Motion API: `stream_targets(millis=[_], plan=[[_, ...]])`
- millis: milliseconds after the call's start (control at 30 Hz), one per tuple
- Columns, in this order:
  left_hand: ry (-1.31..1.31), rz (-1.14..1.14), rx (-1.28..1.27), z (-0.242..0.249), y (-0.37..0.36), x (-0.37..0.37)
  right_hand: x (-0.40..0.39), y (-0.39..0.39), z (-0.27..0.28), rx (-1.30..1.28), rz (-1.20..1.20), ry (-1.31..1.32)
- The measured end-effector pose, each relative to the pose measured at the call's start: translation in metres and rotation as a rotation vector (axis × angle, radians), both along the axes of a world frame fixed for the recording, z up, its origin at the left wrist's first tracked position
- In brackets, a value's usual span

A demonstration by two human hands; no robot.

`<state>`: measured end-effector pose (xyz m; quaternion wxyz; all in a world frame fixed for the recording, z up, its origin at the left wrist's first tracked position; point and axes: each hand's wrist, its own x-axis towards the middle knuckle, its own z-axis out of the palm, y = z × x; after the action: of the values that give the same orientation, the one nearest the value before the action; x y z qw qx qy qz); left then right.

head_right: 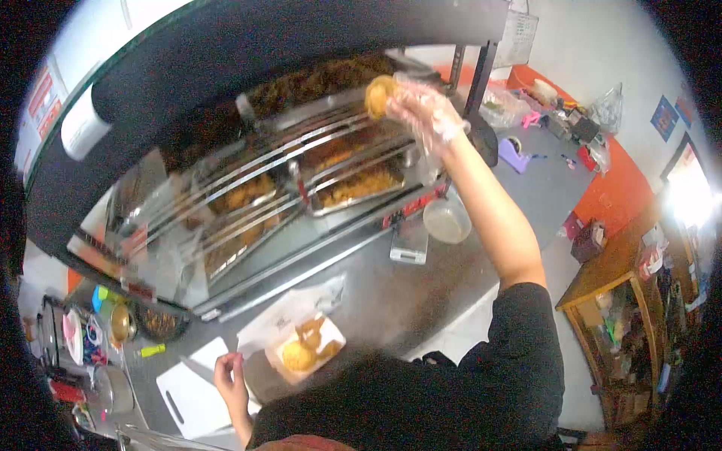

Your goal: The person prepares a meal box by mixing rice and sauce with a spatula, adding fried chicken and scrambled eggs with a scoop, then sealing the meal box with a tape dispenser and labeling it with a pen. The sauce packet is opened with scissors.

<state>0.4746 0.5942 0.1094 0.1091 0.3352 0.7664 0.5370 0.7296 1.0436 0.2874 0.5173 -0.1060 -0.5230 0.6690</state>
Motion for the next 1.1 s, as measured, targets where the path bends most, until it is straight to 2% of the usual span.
stream_targets(millis=[100, 133, 167, 200, 233, 300, 367, 433, 567, 633, 667, 733, 867, 933, 1033, 1100], plan=[[-0.004, -0.06, 0.029, 0.0, -0.017, -0.005, -0.005, -0.083, -0.046, -0.121, 0.142, -0.297], [0.008, -0.041, 0.009, 0.002, -0.024, -0.005, -0.01, -0.117, -0.061, -0.153, 0.272, -0.344], [-0.01, -0.055, 0.042, 0.001, -0.03, -0.005, -0.018, -0.139, -0.081, -0.202, 0.355, -0.501], [-0.032, -0.054, 0.051, -0.001, -0.036, -0.006, -0.025, -0.159, -0.105, -0.133, 0.41, -0.619], [-0.039, -0.038, 0.06, -0.007, -0.045, -0.006, -0.033, -0.17, -0.135, -0.113, 0.563, -0.66], [-0.072, -0.054, 0.067, -0.01, -0.06, -0.006, -0.046, -0.2, -0.172, 0.128, 0.553, -0.963], [-0.096, -0.043, 0.053, -0.016, -0.076, -0.006, -0.056, -0.221, -0.203, 0.104, 0.596, -1.003], [-0.118, -0.037, 0.048, -0.022, -0.087, -0.008, -0.067, -0.234, -0.234, 0.345, 0.39, -1.013], [-0.165, 0.0, 0.043, -0.028, -0.1, -0.011, -0.087, -0.244, -0.245, 0.343, 0.345, -1.103], [-0.167, -0.002, 0.049, -0.028, -0.103, -0.011, -0.097, -0.252, -0.233, 0.375, 0.167, -1.407], [-0.171, 0.002, 0.049, -0.029, -0.105, -0.012, -0.099, -0.253, -0.234, 0.377, 0.171, -1.41], [-0.175, 0.011, 0.052, -0.033, -0.108, -0.013, -0.102, -0.256, -0.238, 0.416, 0.03, -1.455], [-0.189, 0.007, 0.056, -0.037, -0.117, -0.016, -0.107, -0.261, -0.256, 0.45, 0.005, -1.507], [-0.188, 0.008, 0.063, -0.036, -0.12, -0.018, -0.107, -0.266, -0.256, 0.569, -0.051, -1.553], [-0.203, 0.034, 0.095, -0.037, -0.122, -0.018, -0.111, -0.263, -0.288, 0.594, -0.174, -1.573], [-0.198, 0.021, 0.097, -0.037, -0.123, -0.02, -0.109, -0.261, -0.289, 0.589, -0.164, -1.553]])
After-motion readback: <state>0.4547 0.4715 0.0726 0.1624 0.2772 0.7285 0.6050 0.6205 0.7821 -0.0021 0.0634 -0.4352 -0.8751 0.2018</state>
